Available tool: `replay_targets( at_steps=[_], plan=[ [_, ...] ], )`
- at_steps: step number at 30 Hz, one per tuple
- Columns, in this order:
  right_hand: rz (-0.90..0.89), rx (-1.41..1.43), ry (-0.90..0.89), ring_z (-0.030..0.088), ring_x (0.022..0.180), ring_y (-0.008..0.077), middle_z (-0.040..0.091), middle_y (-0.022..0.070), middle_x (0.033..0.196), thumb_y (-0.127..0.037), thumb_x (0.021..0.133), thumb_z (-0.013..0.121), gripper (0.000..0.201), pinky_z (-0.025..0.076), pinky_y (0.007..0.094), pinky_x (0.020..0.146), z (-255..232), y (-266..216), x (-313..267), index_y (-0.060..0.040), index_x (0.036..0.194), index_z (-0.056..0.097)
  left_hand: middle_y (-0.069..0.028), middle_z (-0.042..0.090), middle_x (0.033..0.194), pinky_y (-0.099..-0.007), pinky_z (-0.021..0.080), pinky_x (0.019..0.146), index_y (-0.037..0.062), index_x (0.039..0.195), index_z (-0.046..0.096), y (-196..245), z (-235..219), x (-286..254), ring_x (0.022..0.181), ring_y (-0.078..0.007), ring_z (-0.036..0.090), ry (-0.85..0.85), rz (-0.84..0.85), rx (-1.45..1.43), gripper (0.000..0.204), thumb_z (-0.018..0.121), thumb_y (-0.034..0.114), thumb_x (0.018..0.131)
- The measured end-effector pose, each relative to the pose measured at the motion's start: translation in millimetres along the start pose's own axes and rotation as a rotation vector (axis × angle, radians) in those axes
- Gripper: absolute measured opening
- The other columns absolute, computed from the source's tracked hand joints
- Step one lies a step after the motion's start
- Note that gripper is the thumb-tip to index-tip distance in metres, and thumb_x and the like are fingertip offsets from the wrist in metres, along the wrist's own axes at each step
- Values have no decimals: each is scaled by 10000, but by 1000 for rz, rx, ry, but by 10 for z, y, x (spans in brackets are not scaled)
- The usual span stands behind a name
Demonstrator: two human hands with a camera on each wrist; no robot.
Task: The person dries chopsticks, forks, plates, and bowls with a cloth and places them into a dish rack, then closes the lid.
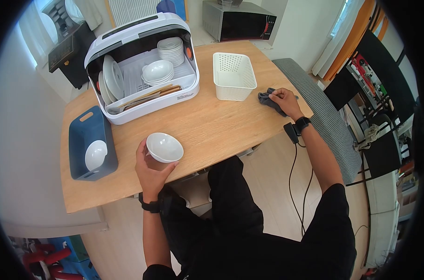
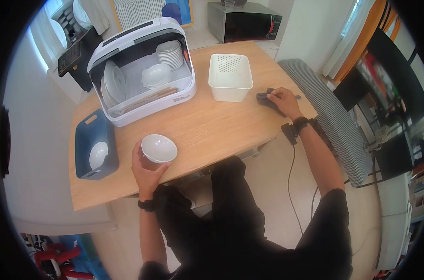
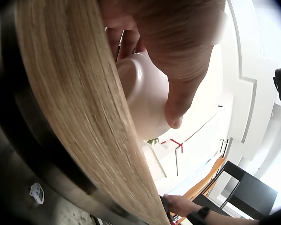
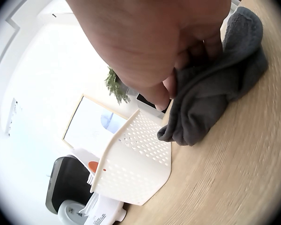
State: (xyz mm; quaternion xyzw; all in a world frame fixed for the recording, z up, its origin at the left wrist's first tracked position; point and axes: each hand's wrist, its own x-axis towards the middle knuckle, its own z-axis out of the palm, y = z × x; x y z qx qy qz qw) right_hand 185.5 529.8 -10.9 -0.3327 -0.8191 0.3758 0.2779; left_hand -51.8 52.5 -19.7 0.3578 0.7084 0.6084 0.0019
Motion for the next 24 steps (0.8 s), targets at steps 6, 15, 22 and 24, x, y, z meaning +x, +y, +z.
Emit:
replay_targets(
  at_steps=[6, 15, 22, 24],
  plan=[
    [-177, -354, 54, 699, 1042, 303, 739, 151, 1088, -84, 792, 780, 363, 538, 351, 912, 73, -387, -231, -61, 1150, 728, -169, 610, 1300, -392, 483, 1037, 13, 1427, 430, 18, 2, -1, 1202, -275, 603, 8, -17, -27, 979, 941, 96, 596],
    [-243, -230, -25, 713, 997, 256, 738, 142, 1132, -49, 818, 733, 340, 536, 327, 894, -102, -641, -195, -47, 1158, 729, -162, 614, 1304, -374, 509, 999, 16, 1418, 449, -6, -22, 11, 1179, -266, 620, 23, 34, 11, 989, 960, 143, 581],
    [-408, -34, -222, 704, 932, 193, 735, 125, 1089, 32, 824, 734, 333, 555, 297, 853, 349, -1730, -436, -24, 1152, 724, -173, 629, 1307, -372, 501, 1027, 7, 1428, 441, 24, -25, 15, 1199, -268, 627, -74, 34, 7, 1011, 976, 184, 588],
    [-569, -40, -335, 703, 930, 240, 727, 136, 1071, 13, 800, 757, 347, 555, 319, 833, 659, -1891, -523, -46, 1141, 731, -174, 629, 1309, -375, 496, 1033, 2, 1434, 433, 13, -24, 11, 1201, -268, 626, -87, 31, 4, 1019, 975, 183, 590]
  ],
)
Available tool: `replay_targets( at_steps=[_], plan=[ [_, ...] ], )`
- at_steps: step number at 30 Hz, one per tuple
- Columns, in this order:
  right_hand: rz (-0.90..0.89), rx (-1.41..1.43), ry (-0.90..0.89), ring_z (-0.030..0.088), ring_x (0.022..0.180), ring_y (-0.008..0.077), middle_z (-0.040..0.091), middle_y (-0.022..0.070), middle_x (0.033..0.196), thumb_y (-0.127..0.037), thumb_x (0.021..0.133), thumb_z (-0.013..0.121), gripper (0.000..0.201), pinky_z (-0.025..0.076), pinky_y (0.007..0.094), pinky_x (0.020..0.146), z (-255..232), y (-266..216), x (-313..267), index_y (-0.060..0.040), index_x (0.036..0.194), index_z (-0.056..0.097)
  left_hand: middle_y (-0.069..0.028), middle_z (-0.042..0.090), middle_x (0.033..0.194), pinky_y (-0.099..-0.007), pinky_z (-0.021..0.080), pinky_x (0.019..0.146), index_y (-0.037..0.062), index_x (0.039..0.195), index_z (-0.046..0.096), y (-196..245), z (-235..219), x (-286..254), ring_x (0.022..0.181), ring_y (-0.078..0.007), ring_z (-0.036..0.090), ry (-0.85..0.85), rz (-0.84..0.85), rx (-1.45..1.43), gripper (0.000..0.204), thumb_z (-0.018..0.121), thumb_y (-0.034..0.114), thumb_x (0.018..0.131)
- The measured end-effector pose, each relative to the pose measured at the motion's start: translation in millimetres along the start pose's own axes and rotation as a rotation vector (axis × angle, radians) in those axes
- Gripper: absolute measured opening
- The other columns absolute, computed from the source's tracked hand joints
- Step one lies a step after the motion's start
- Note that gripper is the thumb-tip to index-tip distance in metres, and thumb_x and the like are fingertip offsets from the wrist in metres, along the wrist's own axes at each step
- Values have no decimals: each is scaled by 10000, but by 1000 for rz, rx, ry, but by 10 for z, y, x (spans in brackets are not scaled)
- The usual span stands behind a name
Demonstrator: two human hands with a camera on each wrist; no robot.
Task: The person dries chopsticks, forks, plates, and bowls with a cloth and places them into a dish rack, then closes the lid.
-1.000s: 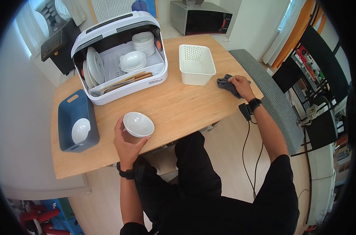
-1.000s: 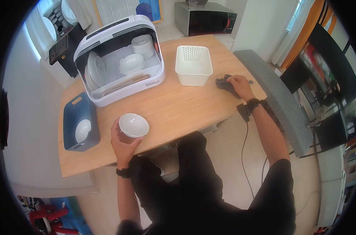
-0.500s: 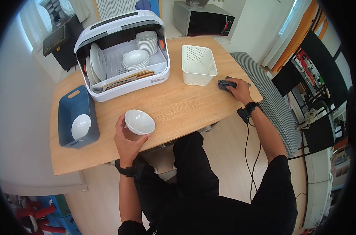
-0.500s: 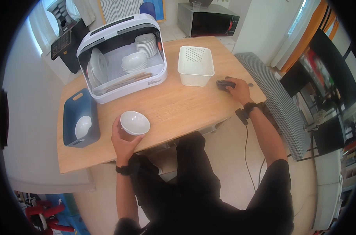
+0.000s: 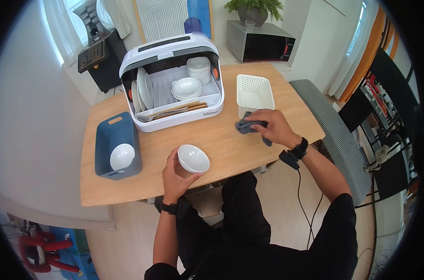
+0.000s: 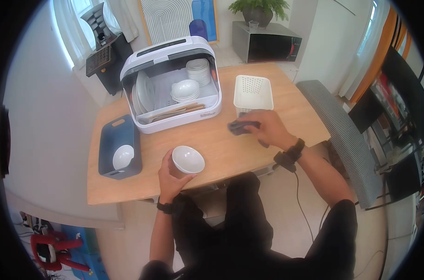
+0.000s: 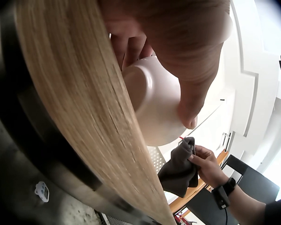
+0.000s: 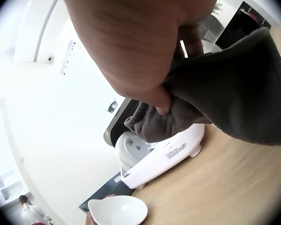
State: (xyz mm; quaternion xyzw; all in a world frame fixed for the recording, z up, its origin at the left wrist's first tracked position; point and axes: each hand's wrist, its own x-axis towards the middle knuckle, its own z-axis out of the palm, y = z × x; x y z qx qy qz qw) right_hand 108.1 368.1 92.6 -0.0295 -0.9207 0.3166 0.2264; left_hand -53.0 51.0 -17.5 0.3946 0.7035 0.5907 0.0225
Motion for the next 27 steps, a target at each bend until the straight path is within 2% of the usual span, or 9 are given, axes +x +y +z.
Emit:
replay_targets(
  at_steps=[3, 4, 6, 9, 13, 20, 23, 25, 27],
  plan=[
    [-252, -81, -109, 687, 945, 304, 719, 126, 1044, -44, 770, 775, 357, 553, 371, 813, 471, -283, 141, -91, 1122, 743, -176, 633, 1305, -378, 490, 1040, -7, 1444, 422, -73, 21, -5, 1200, -267, 628, -9, 3, -21, 1035, 976, 186, 591],
    [-260, -72, -98, 687, 945, 304, 719, 126, 1044, -44, 770, 775, 357, 553, 371, 813, 639, -344, 172, -91, 1122, 743, -179, 638, 1299, -378, 488, 1041, -13, 1447, 420, -93, 27, -13, 1197, -266, 630, -8, 3, -44, 1041, 977, 189, 590],
    [-447, -82, -263, 677, 976, 302, 716, 98, 1040, -91, 781, 764, 323, 547, 398, 817, 976, -403, 232, -116, 1102, 747, -181, 644, 1290, -376, 491, 1036, -15, 1447, 424, -75, 26, -13, 1192, -267, 634, -22, 12, -45, 1040, 977, 193, 591],
    [-499, -131, -357, 672, 1005, 291, 712, 73, 1045, -113, 791, 748, 299, 543, 407, 839, 1270, -556, 302, -130, 1090, 746, -188, 659, 1270, -365, 497, 1020, -21, 1447, 434, -55, 21, -8, 1186, -264, 641, -41, 21, -66, 1041, 981, 211, 592],
    [-491, -162, -291, 671, 987, 289, 707, 64, 1038, -120, 784, 746, 286, 547, 410, 814, 1353, -539, 477, -115, 1071, 744, -190, 666, 1265, -355, 496, 1014, -24, 1461, 429, -66, 5, -11, 1184, -254, 644, -57, 45, -58, 1058, 981, 233, 596],
    [-461, -286, -332, 677, 958, 284, 715, 68, 993, -109, 772, 746, 258, 545, 412, 794, 1357, -548, 459, -103, 1030, 749, -175, 678, 1253, -348, 517, 976, -7, 1465, 440, -136, 23, -38, 1147, -237, 663, -8, 35, -88, 1079, 989, 268, 577],
    [-414, -215, -399, 685, 928, 293, 734, 83, 964, -90, 755, 757, 259, 541, 420, 787, 1286, -529, 426, -92, 1014, 753, -169, 679, 1251, -349, 530, 958, 1, 1466, 443, -95, 13, -37, 1132, -231, 669, 3, 40, -36, 1080, 989, 265, 573],
    [-249, -57, -513, 702, 893, 295, 749, 99, 956, -62, 745, 773, 269, 542, 396, 783, 1230, -557, 409, -79, 1013, 758, -167, 680, 1249, -350, 536, 951, 4, 1467, 444, -52, 2, -39, 1125, -229, 671, -2, 43, 6, 1073, 987, 254, 576],
    [-215, 86, -469, 708, 880, 291, 752, 105, 963, -54, 746, 778, 271, 543, 380, 784, 1248, -508, 409, -81, 1015, 762, -174, 639, 1297, -372, 510, 1013, -16, 1469, 433, -30, 4, -33, 1191, -255, 632, -7, -7, -81, 1010, 959, 153, 623]
  ],
)
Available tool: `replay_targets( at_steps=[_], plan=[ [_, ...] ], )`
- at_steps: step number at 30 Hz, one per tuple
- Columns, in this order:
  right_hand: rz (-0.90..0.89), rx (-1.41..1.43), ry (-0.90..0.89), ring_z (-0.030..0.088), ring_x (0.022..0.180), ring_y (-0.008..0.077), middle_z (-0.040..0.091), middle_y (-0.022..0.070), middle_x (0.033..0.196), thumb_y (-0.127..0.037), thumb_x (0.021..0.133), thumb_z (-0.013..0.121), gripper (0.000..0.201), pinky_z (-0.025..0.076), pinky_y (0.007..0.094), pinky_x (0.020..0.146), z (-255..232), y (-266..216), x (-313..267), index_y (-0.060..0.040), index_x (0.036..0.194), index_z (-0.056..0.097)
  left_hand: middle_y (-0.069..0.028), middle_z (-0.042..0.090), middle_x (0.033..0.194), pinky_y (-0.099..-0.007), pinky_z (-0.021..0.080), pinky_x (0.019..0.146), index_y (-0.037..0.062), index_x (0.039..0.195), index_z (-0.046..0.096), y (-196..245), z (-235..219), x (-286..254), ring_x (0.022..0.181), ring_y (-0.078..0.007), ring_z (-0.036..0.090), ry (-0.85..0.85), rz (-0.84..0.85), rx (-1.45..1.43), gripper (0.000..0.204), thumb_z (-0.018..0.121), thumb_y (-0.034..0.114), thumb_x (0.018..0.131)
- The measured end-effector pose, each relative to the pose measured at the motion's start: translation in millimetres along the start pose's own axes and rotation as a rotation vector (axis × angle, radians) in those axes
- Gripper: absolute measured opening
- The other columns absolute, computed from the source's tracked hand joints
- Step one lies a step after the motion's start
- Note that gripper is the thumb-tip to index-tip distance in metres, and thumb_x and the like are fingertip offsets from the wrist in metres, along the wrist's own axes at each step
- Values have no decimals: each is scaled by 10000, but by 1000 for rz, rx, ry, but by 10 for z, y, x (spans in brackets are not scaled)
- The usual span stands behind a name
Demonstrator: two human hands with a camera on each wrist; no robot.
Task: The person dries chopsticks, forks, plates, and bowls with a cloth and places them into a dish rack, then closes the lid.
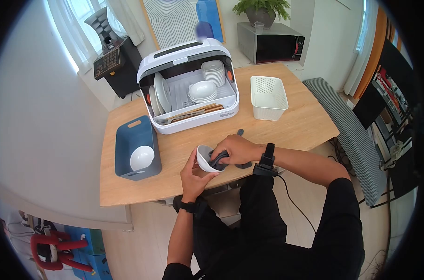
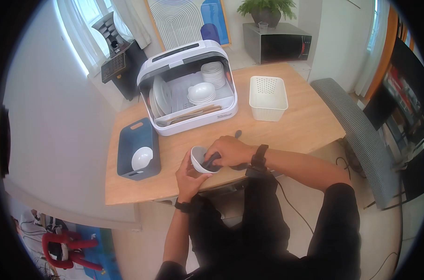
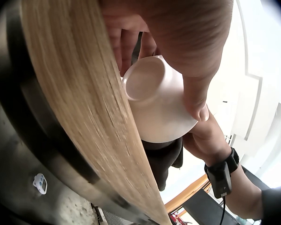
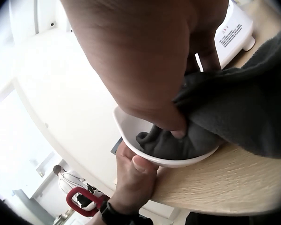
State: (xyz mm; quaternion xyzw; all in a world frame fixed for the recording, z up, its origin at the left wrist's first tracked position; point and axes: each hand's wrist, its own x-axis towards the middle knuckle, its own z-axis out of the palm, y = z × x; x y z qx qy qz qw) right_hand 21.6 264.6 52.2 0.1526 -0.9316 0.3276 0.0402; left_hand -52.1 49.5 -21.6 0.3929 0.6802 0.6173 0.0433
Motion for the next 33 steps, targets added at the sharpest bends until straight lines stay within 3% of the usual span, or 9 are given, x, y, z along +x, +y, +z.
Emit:
replay_targets(
  at_steps=[5, 8, 10, 16, 20, 22, 25, 28, 33],
  plan=[
    [8, 208, 152, 722, 861, 273, 754, 114, 963, -52, 757, 787, 267, 544, 336, 790, -22, -103, 76, -93, 1020, 771, -171, 655, 1281, -360, 517, 993, -10, 1498, 403, -8, 5, 9, 1152, -243, 657, 35, 0, -46, 1040, 953, 169, 635],
    [22, 166, 208, 709, 878, 274, 749, 104, 970, -51, 747, 785, 276, 545, 344, 782, 28, -139, 127, -106, 1017, 771, -170, 678, 1250, -348, 522, 978, -6, 1507, 398, -45, -16, 19, 1126, -230, 672, 11, 5, -66, 1055, 957, 200, 637],
    [-82, -46, 299, 687, 913, 267, 739, 76, 993, -59, 737, 772, 276, 545, 360, 772, 78, -127, 148, -119, 1007, 767, -171, 678, 1250, -348, 519, 984, -11, 1507, 397, -78, -21, 17, 1124, -227, 674, -16, -4, -94, 1049, 953, 210, 645],
    [-209, -320, 221, 668, 941, 264, 725, 45, 1000, -69, 735, 734, 232, 541, 395, 768, 13, -179, 154, -128, 958, 754, -170, 681, 1242, -353, 516, 991, -21, 1496, 414, -57, -29, 5, 1120, -219, 673, -49, 19, -135, 1022, 946, 228, 661],
    [-149, -372, 177, 668, 940, 269, 725, 47, 966, -73, 730, 739, 220, 540, 400, 757, 62, -85, 137, -127, 943, 754, -170, 665, 1270, -351, 516, 990, -23, 1494, 413, -78, -14, 3, 1143, -226, 660, -11, 22, -170, 1007, 945, 175, 663],
    [-99, -338, 142, 674, 884, 300, 725, 67, 890, -63, 723, 731, 215, 525, 447, 766, 68, -75, 108, -139, 922, 757, -172, 659, 1280, -351, 516, 991, -23, 1494, 412, -72, -13, -5, 1153, -229, 655, 11, 18, -186, 1002, 944, 154, 663],
    [-18, -214, 35, 687, 790, 293, 739, 85, 846, -79, 729, 766, 231, 525, 408, 719, -19, -109, 77, -120, 956, 769, -176, 648, 1295, -352, 517, 993, -19, 1496, 407, -58, -21, -18, 1171, -236, 645, 40, 4, -157, 999, 940, 119, 662],
    [46, 38, 59, 697, 756, 283, 747, 104, 852, -96, 741, 784, 245, 523, 385, 707, -113, -183, 31, -114, 985, 776, -179, 648, 1292, -354, 519, 993, -20, 1498, 403, -92, -9, -9, 1167, -233, 647, 52, 18, -173, 1000, 937, 123, 665],
    [43, 144, 173, 710, 789, 259, 753, 112, 889, -120, 747, 799, 262, 529, 357, 717, -61, -174, -34, -109, 1008, 779, -172, 647, 1293, -353, 514, 996, -17, 1505, 397, -70, -20, -14, 1153, -230, 652, 42, 8, -189, 963, 909, 143, 706]
  ],
)
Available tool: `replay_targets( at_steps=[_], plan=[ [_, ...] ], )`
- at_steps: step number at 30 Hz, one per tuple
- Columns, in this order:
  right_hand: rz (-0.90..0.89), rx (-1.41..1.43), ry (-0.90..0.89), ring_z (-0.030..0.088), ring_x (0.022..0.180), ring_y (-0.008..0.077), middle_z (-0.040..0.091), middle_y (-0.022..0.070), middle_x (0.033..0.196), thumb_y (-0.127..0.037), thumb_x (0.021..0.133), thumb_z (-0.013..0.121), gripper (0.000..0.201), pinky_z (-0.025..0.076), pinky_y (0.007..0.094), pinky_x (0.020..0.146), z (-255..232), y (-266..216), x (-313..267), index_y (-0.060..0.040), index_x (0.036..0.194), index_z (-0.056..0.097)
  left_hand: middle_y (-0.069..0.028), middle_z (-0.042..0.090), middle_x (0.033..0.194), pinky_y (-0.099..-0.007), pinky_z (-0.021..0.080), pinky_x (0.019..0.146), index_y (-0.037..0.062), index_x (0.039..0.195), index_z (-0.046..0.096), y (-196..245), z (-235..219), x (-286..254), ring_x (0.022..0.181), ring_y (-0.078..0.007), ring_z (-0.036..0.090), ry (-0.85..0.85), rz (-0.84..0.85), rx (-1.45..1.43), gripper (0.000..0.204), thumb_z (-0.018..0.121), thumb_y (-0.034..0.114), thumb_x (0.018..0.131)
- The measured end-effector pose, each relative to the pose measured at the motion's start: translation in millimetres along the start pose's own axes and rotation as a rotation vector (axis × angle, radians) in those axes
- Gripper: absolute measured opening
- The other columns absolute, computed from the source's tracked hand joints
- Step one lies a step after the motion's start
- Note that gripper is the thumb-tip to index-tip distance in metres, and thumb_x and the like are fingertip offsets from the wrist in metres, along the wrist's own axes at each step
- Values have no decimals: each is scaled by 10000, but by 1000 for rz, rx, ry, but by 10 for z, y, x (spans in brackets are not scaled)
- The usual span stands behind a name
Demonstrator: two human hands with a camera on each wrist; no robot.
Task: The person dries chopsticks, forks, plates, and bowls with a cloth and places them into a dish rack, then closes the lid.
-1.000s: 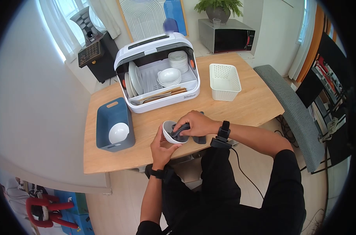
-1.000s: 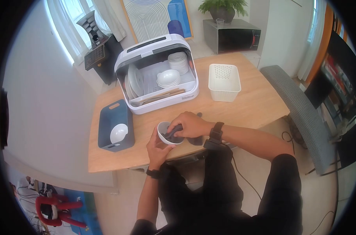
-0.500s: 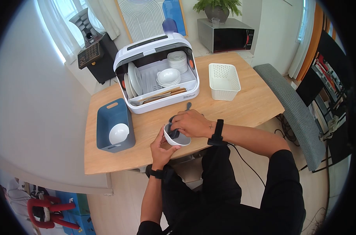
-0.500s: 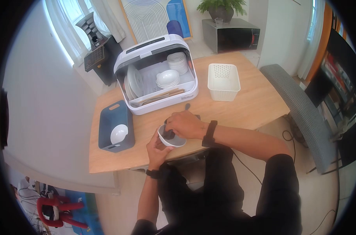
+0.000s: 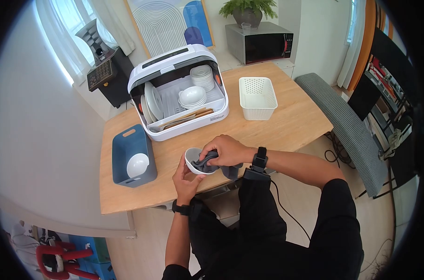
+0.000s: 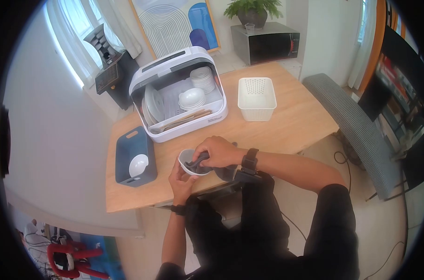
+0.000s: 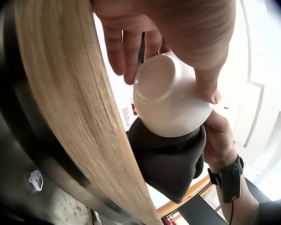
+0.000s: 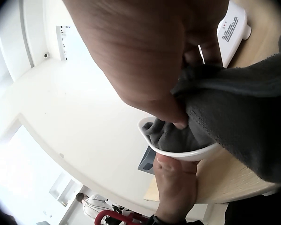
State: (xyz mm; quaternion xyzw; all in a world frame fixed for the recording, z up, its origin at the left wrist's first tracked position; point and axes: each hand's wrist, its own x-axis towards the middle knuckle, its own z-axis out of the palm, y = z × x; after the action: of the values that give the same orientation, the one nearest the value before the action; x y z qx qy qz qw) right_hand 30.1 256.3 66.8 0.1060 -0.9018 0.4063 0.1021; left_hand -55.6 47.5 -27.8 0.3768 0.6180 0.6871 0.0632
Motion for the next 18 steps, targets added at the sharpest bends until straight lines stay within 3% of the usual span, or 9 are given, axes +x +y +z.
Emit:
replay_targets(
  at_steps=[8, 10, 11, 13, 17, 18],
  plan=[
    [17, -54, 151, 701, 832, 280, 751, 82, 928, -94, 753, 776, 242, 537, 383, 752, 137, 1, -150, -103, 994, 765, -148, 629, 1294, -335, 491, 1000, -77, 1471, 414, 66, 108, -174, 1159, -218, 633, -114, -78, -122, 920, 892, 253, 758],
    [-193, -257, 179, 688, 856, 302, 726, 90, 849, -94, 742, 750, 176, 525, 438, 759, 158, 53, -184, -125, 915, 756, -147, 617, 1306, -336, 482, 1009, -94, 1463, 410, 107, 157, -253, 1172, -216, 621, -106, -111, -193, 914, 885, 270, 773],
    [-188, -254, 181, 688, 856, 302, 726, 90, 849, -94, 742, 750, 176, 525, 438, 759, 161, 49, -219, -125, 915, 756, -153, 603, 1320, -339, 470, 1023, -104, 1458, 406, 120, 169, -273, 1191, -217, 606, -85, -121, -230, 902, 874, 282, 790],
    [-152, -360, 40, 675, 942, 271, 733, 45, 964, -81, 750, 755, 208, 533, 420, 764, 178, 35, -307, -124, 953, 741, -158, 589, 1333, -343, 458, 1037, -114, 1452, 402, 148, 191, -315, 1211, -218, 590, -64, -136, -267, 891, 862, 295, 807],
    [-175, -317, 0, 688, 908, 285, 743, 61, 966, -74, 745, 762, 218, 533, 410, 754, 121, -10, -408, -112, 959, 754, -164, 581, 1336, -340, 437, 1054, -116, 1454, 386, 192, 200, -359, 1235, -223, 568, -27, -169, -230, 882, 806, 382, 858],
    [-103, -156, -19, 689, 873, 302, 739, 86, 914, -82, 735, 760, 209, 531, 420, 757, 90, -18, -419, -114, 941, 763, -163, 577, 1338, -337, 438, 1051, -102, 1462, 381, 209, 212, -363, 1242, -225, 564, -18, -168, -217, 879, 785, 412, 874]
  ],
)
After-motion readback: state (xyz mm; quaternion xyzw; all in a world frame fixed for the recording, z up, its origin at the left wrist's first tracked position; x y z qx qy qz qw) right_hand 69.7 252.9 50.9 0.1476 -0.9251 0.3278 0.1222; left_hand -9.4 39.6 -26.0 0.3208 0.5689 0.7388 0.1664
